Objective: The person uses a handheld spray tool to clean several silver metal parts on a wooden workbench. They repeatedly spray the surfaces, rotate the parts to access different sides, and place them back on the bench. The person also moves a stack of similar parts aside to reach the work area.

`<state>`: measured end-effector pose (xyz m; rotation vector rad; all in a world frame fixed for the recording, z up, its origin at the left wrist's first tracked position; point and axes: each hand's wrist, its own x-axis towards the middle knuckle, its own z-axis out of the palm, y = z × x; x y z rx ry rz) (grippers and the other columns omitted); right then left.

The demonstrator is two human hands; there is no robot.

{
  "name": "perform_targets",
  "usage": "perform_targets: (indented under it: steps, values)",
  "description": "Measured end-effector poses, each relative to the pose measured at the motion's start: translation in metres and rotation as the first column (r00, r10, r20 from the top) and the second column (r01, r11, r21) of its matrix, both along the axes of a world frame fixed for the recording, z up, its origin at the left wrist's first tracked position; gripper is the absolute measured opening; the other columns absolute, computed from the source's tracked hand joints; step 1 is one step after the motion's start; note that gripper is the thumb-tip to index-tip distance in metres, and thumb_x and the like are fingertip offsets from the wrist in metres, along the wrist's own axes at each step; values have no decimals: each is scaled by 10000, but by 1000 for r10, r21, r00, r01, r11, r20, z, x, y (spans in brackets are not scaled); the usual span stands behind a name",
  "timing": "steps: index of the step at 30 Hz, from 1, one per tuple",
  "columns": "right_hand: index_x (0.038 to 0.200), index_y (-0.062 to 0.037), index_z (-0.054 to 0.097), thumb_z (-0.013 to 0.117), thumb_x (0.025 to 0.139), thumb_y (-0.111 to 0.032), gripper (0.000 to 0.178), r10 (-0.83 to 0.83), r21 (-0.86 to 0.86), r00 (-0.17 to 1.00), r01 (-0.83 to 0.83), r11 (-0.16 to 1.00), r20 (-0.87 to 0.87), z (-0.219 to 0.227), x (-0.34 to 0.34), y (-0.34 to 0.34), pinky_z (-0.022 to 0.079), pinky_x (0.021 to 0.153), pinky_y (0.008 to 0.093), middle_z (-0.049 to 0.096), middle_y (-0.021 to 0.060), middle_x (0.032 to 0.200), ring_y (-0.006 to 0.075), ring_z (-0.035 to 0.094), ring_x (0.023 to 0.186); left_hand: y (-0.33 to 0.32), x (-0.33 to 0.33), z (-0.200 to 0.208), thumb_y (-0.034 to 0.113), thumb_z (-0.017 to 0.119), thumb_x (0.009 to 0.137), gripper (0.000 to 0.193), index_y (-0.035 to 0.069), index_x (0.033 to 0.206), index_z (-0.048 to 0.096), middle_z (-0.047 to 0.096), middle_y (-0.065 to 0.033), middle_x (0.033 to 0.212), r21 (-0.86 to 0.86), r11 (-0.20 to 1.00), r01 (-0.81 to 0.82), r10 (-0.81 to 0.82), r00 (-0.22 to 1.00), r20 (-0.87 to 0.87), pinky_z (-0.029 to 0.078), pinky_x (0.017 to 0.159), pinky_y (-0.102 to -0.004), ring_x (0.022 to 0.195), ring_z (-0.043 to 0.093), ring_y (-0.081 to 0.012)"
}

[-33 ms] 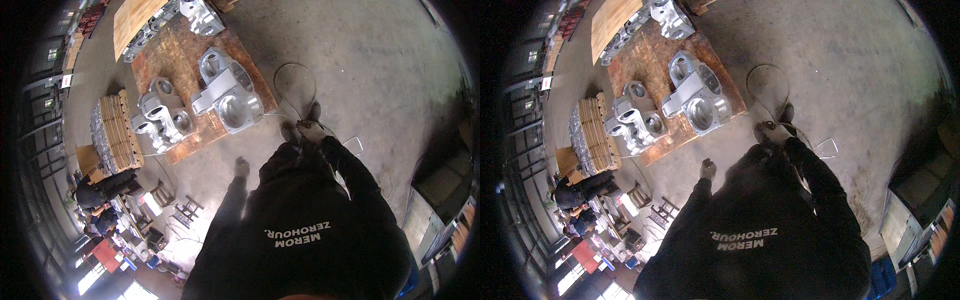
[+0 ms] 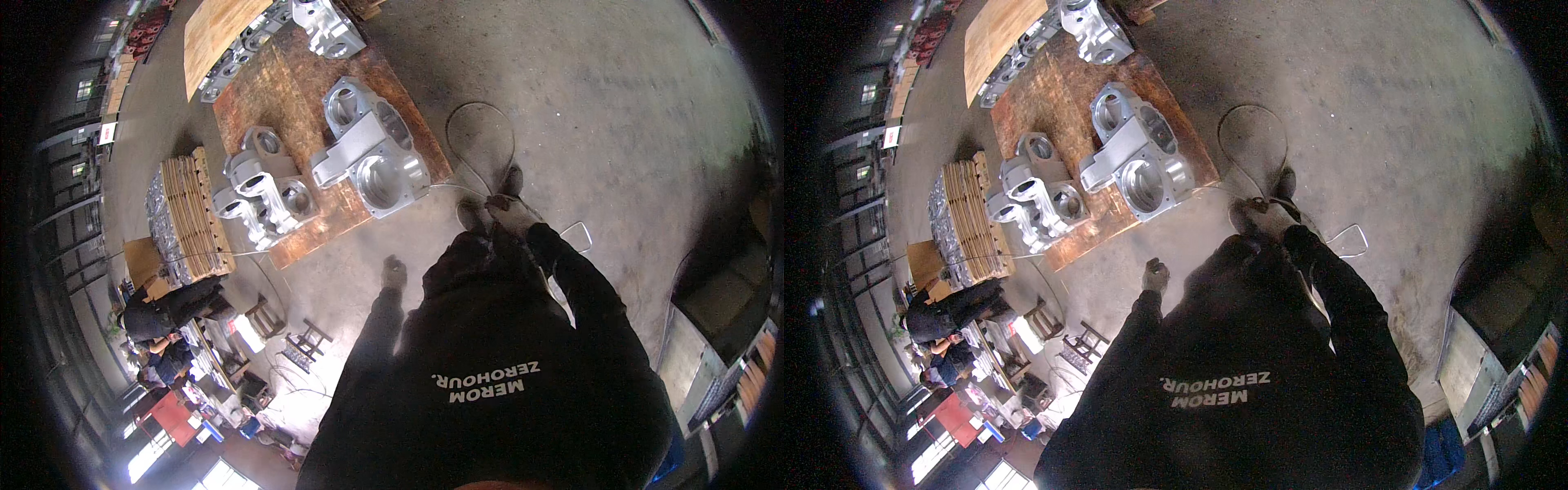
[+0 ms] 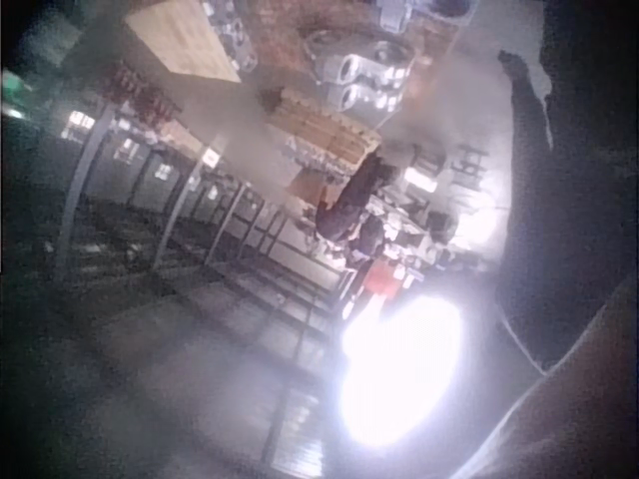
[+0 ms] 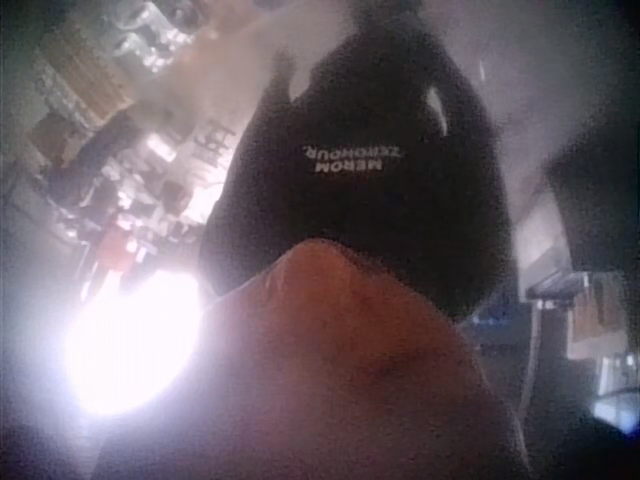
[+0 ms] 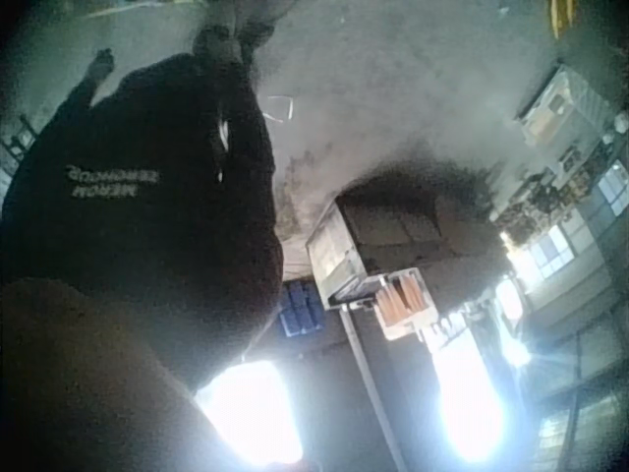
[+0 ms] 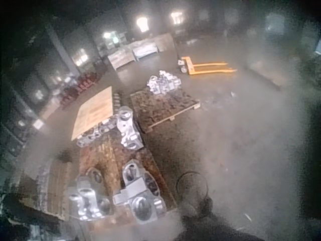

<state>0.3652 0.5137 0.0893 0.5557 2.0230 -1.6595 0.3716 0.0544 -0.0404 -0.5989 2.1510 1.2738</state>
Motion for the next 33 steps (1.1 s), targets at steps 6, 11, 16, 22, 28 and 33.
perform_targets:
  steps: [6, 11, 16, 22, 28, 33]
  values:
    - [1239, -18, 653, 578, 920, -599, 667, -209, 136, 961, 186, 973, 181, 21, -2, 25, 547, 853, 418, 711, 197, 1113, 290, 695, 978, 5, -13, -14, 25, 629, 891, 453, 92, 1316, 485, 603, -57, 999, 430, 859, -278, 288, 957, 43, 515, 675, -316, 790, 581, -151]
    - [1140, -12, 644, 636, 910, -543, 578, -142, 77, 971, 129, 989, 191, 19, -15, 23, 515, 833, 388, 687, 128, 996, 251, 643, 953, 34, -18, 18, 112, 622, 896, 440, 29, 1314, 514, 634, -107, 1088, 102, 992, -68, 72, 997, -41, 551, 684, -305, 873, 625, -161]
    - [1048, -29, 676, 631, 927, -512, 500, -115, 73, 936, 96, 993, 334, 11, -21, 28, 495, 774, 374, 680, 86, 880, 209, 627, 868, 44, -13, 34, 105, 606, 891, 451, 14, 1321, 507, 651, -124, 1086, 109, 989, -99, 105, 993, -52, 559, 670, -323, 847, 640, -173]
    - [1093, -35, 664, 590, 947, -481, 476, 62, 9, 972, -66, 998, 226, -14, -37, 14, 517, 733, 399, 681, 97, 907, 230, 650, 889, -3, 7, 0, 109, 610, 887, 459, 19, 1324, 504, 660, -136, 1100, 115, 987, -113, 109, 993, 45, 567, 673, -335, 842, 655, -192]
    - [1314, -67, 526, 482, 986, -253, 380, 222, 77, 951, -243, 967, 215, -59, -44, 31, 550, 763, 435, 662, 146, 1175, 344, 667, 997, 1, 15, 1, 129, 628, 896, 445, 50, 1320, 518, 667, -111, 1078, 68, 983, -169, 164, 984, 64, 563, 681, -318, 831, 653, -175]
    - [1072, -56, 674, 571, 939, -539, 512, 307, 270, 950, -282, 921, -55, -86, -28, 25, 526, 731, 433, 680, 233, 1016, 323, 671, 877, 34, -7, 36, 128, 648, 895, 438, 58, 1310, 526, 657, -93, 1070, 65, 997, -41, 43, 999, -24, 553, 716, -316, 848, 639, -167]
